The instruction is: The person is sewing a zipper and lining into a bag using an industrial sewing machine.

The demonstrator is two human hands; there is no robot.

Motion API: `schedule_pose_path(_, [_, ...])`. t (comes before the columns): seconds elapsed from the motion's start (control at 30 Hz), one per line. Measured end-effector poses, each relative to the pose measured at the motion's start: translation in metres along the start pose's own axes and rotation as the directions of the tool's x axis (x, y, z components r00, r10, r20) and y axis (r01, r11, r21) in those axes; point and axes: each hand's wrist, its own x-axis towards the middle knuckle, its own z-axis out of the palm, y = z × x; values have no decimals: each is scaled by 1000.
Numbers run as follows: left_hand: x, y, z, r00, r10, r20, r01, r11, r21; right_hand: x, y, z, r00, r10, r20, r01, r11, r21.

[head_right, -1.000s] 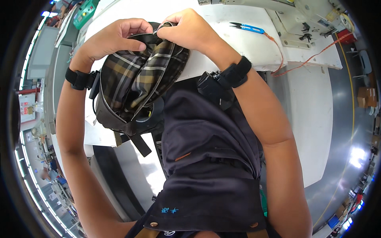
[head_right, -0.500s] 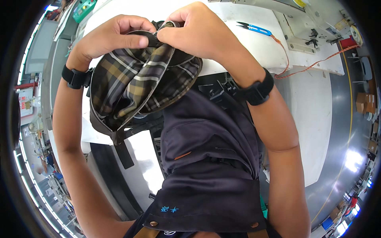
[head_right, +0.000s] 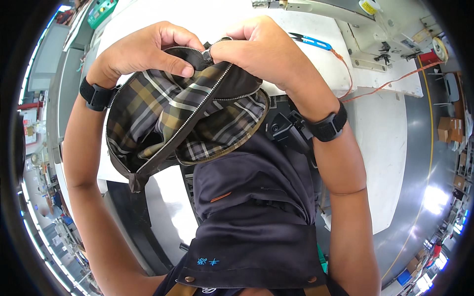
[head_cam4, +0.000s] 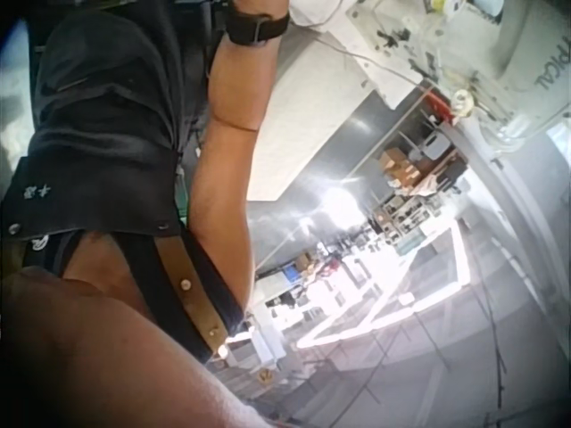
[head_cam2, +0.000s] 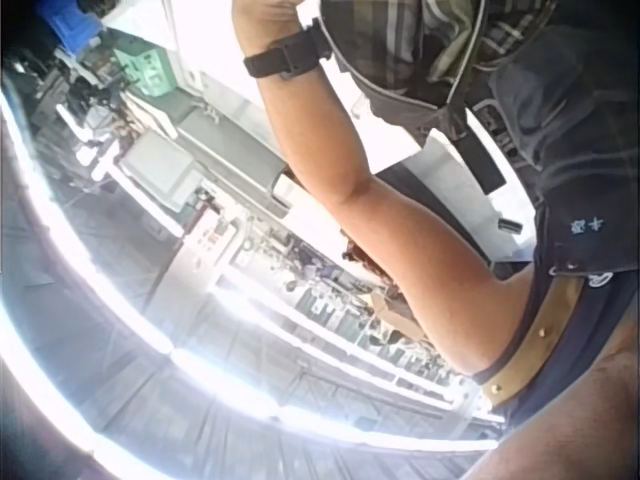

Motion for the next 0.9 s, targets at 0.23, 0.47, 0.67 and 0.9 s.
schedule_pose_path(0.23, [5,-2,2,998,0,-61,5,996,88,0,2,-3,999,13,29,-13,1000,17])
schedule_pose_path(0.47, [5,-3,1,999,8,-53,-4,997,83,3,6,-2,999,21,34,-22,999,29])
schedule_pose_path(0.67, [7,-3,0,998,15,-59,-8,994,108,5,9,-2,999,25,43,-28,997,68])
schedule_pose_path(0.9, [9,-6,0,998,-5,-62,12,994,109,7,11,-1,998,63,26,-65,997,43])
